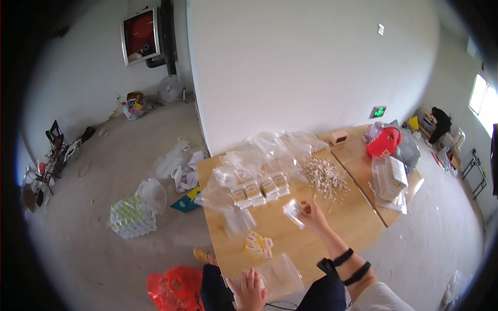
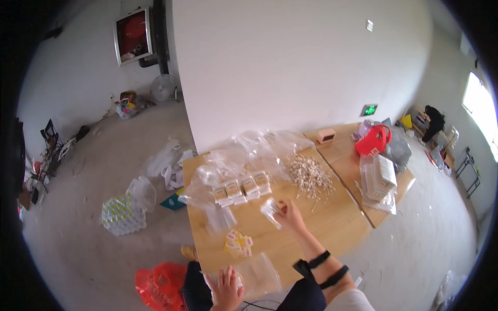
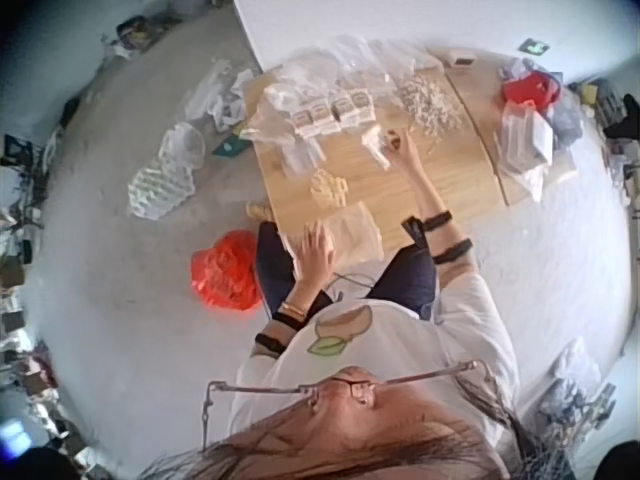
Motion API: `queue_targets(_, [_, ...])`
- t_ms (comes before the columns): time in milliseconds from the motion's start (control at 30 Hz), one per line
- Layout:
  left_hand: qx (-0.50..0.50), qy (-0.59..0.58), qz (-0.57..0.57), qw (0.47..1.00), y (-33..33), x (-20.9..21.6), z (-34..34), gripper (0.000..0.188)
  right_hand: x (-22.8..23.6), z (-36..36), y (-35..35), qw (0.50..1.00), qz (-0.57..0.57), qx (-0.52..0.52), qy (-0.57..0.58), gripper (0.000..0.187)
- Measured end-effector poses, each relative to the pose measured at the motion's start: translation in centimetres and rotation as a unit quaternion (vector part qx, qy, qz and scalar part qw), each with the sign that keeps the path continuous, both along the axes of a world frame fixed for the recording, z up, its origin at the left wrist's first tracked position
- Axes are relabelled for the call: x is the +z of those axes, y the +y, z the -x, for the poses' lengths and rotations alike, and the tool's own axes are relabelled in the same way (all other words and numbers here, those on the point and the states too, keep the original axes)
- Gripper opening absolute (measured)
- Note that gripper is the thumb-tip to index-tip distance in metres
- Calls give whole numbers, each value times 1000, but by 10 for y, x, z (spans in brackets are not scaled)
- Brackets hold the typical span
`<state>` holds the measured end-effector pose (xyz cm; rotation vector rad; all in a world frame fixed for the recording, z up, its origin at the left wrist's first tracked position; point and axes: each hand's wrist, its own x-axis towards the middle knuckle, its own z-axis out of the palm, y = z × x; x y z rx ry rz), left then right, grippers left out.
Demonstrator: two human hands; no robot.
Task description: The person is packaging small white rectangular items into clear plastic bags and then placing them into a larger container.
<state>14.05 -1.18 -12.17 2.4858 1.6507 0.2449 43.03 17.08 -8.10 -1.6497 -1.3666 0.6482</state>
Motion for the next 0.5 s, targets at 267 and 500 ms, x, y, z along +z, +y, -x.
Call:
queue_targets(267, [-10, 49, -19, 999, 6, -8, -5, 69, -65, -49, -162, 972, 36, -59, -223, 41])
queue_targets(500, [-11, 48, -13, 999, 4, -8, -4, 68, -74, -39, -166, 967, 198, 141, 71, 45])
